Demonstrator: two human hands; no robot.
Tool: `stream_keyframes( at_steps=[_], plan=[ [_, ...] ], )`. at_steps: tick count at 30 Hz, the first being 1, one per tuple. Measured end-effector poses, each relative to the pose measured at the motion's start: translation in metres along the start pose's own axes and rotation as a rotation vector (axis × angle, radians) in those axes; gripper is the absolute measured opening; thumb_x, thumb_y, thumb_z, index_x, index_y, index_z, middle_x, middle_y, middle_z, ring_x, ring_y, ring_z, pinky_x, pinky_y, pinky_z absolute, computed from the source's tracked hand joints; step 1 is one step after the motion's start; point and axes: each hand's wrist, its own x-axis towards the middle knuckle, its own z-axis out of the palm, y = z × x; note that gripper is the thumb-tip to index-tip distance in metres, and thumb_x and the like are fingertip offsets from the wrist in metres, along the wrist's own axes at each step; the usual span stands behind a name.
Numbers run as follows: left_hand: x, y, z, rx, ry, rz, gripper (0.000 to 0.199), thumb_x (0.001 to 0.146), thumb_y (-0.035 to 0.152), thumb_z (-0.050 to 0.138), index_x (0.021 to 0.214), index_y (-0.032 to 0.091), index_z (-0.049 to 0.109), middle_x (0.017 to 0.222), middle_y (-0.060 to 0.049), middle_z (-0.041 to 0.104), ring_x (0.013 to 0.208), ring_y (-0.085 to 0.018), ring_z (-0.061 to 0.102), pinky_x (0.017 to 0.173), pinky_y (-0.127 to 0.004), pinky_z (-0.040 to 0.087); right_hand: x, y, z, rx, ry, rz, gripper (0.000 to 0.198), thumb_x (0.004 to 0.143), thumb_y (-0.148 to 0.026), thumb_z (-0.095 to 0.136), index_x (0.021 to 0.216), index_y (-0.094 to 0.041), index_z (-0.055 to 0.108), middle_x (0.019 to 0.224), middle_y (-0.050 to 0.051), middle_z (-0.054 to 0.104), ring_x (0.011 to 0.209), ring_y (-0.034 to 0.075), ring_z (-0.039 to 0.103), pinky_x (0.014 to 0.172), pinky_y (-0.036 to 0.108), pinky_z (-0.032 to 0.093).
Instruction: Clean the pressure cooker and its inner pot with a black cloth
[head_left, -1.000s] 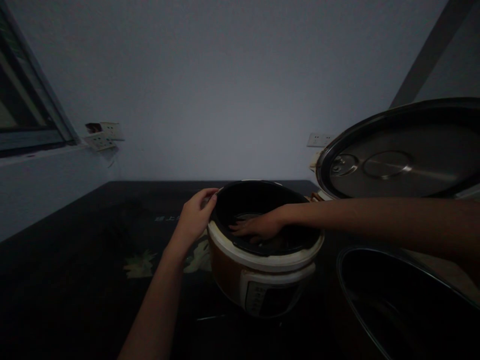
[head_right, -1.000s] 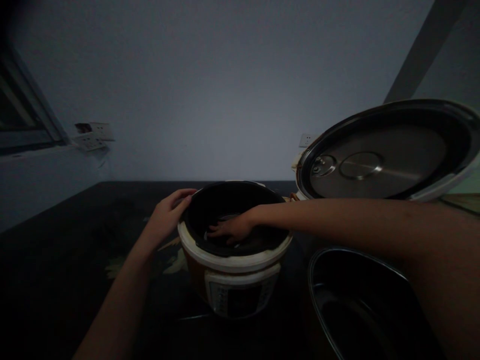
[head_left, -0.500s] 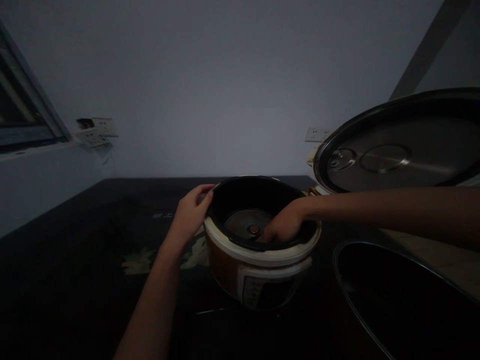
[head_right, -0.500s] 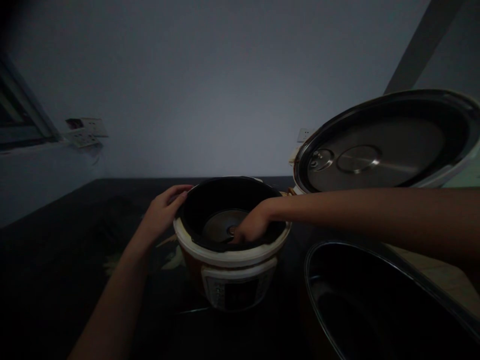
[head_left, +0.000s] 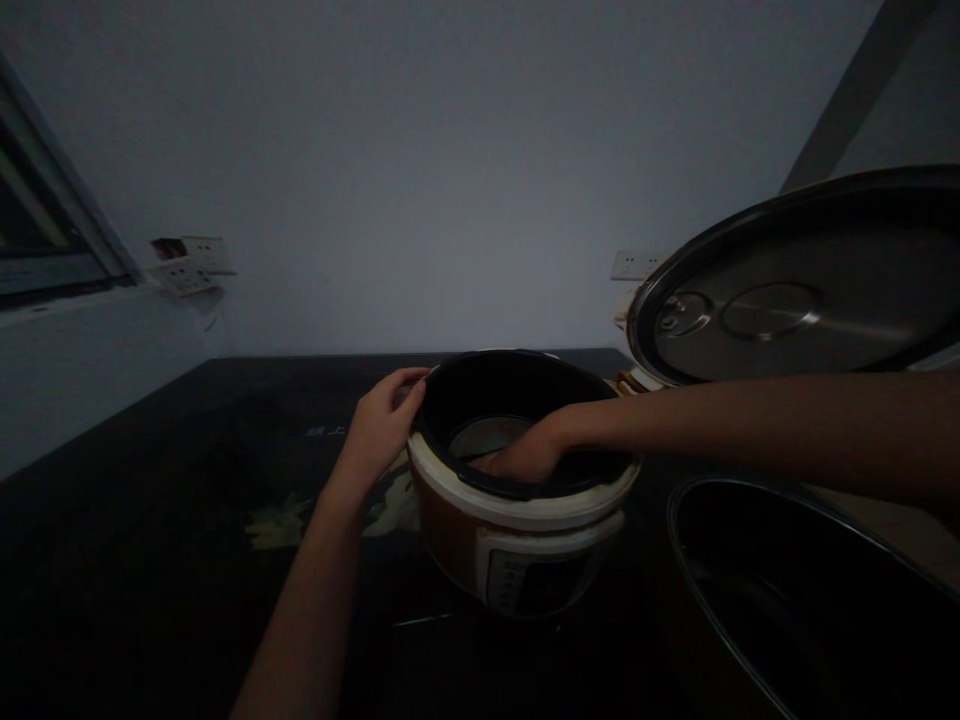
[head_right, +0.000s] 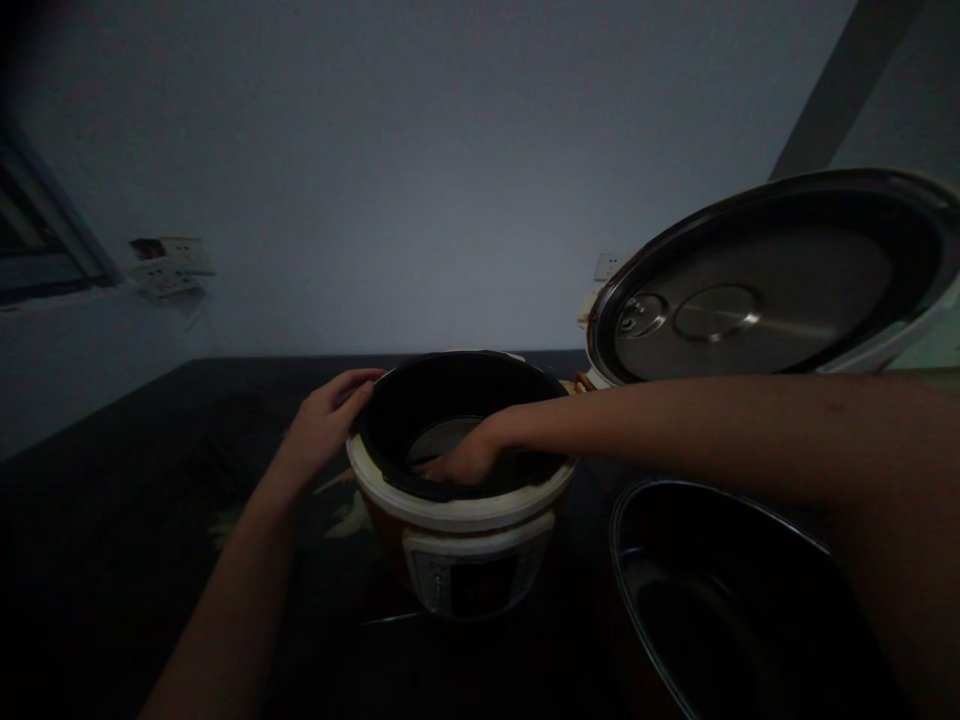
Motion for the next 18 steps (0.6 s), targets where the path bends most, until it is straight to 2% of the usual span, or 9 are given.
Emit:
stream_keyframes(
  at_steps=[2, 3, 5, 7, 9, 11, 14, 18],
  plan=[
    [0.000, 0.000, 0.000, -0.003, -0.001, 0.001, 0.038, 0.086, 0.040, 0.049, 0.110, 0.015, 0.067, 0.113, -0.011, 0.070, 0.105, -0.025, 0.064, 0.095, -0.040, 0.048, 0.005, 0.008, -0.004, 0.001, -0.103, -0.114, 0.062, 0.075, 0.008, 0.061, 0.132, -0.017, 0.058, 0.142, 0.005, 0.055, 0.140, 0.017, 0.039, 0.117, 0.028, 0.030],
    [0.000, -0.001, 0.000, -0.004, -0.003, 0.003, 0.039, 0.086, 0.040, 0.049, 0.110, 0.015, 0.067, 0.113, -0.011, 0.070, 0.105, -0.025, 0.064, 0.095, -0.040, 0.048, 0.007, 0.014, -0.006, -0.006, -0.110, -0.129, 0.067, 0.075, 0.009, 0.060, 0.137, -0.018, 0.053, 0.149, 0.005, 0.048, 0.145, 0.016, 0.031, 0.120, 0.029, 0.023],
    [0.000, -0.001, 0.000, -0.004, -0.004, 0.015, 0.037, 0.087, 0.040, 0.049, 0.109, 0.016, 0.067, 0.113, -0.011, 0.071, 0.105, -0.025, 0.064, 0.096, -0.040, 0.047, 0.011, 0.025, -0.009, -0.027, -0.062, -0.086, 0.075, 0.077, 0.005, 0.061, 0.146, -0.019, 0.042, 0.158, 0.006, 0.033, 0.149, 0.017, 0.019, 0.123, 0.032, 0.015],
    [0.001, -0.002, 0.000, -0.007, -0.001, 0.024, 0.035, 0.087, 0.039, 0.050, 0.108, 0.017, 0.067, 0.113, -0.011, 0.071, 0.104, -0.024, 0.065, 0.096, -0.041, 0.048, 0.014, 0.035, -0.010, -0.039, -0.023, -0.006, 0.079, 0.081, -0.004, 0.063, 0.151, -0.017, 0.030, 0.162, 0.010, 0.020, 0.150, 0.020, 0.015, 0.123, 0.034, 0.015],
    [0.001, -0.003, 0.000, -0.013, -0.002, 0.022, 0.035, 0.087, 0.038, 0.050, 0.108, 0.017, 0.067, 0.113, -0.011, 0.071, 0.105, -0.024, 0.065, 0.096, -0.041, 0.048, 0.013, 0.043, -0.011, -0.057, 0.008, 0.100, 0.084, 0.081, -0.012, 0.067, 0.153, -0.012, 0.023, 0.162, 0.015, 0.013, 0.150, 0.024, 0.014, 0.122, 0.035, 0.016],
    [0.001, -0.003, 0.000, -0.023, -0.011, 0.012, 0.035, 0.087, 0.039, 0.051, 0.109, 0.017, 0.066, 0.114, -0.011, 0.071, 0.105, -0.025, 0.065, 0.095, -0.042, 0.048, 0.010, 0.049, -0.010, -0.082, 0.038, 0.202, 0.089, 0.079, -0.016, 0.071, 0.153, -0.008, 0.021, 0.161, 0.019, 0.012, 0.149, 0.028, 0.016, 0.121, 0.036, 0.018],
    [0.001, -0.002, 0.000, -0.024, -0.010, 0.007, 0.035, 0.087, 0.039, 0.050, 0.109, 0.017, 0.067, 0.113, -0.011, 0.071, 0.104, -0.024, 0.065, 0.095, -0.042, 0.048, 0.002, 0.057, -0.006, -0.098, 0.055, 0.263, 0.091, 0.077, -0.019, 0.073, 0.152, -0.003, 0.023, 0.159, 0.024, 0.017, 0.146, 0.031, 0.026, 0.118, 0.038, 0.026],
    [0.000, 0.001, 0.000, 0.007, -0.001, 0.013, 0.034, 0.087, 0.037, 0.050, 0.108, 0.017, 0.067, 0.112, -0.011, 0.071, 0.104, -0.024, 0.065, 0.096, -0.041, 0.048, 0.000, 0.063, -0.002, -0.102, 0.059, 0.285, 0.083, 0.073, -0.017, 0.074, 0.146, -0.002, 0.037, 0.148, 0.025, 0.041, 0.129, 0.034, 0.051, 0.105, 0.039, 0.044]
  ],
)
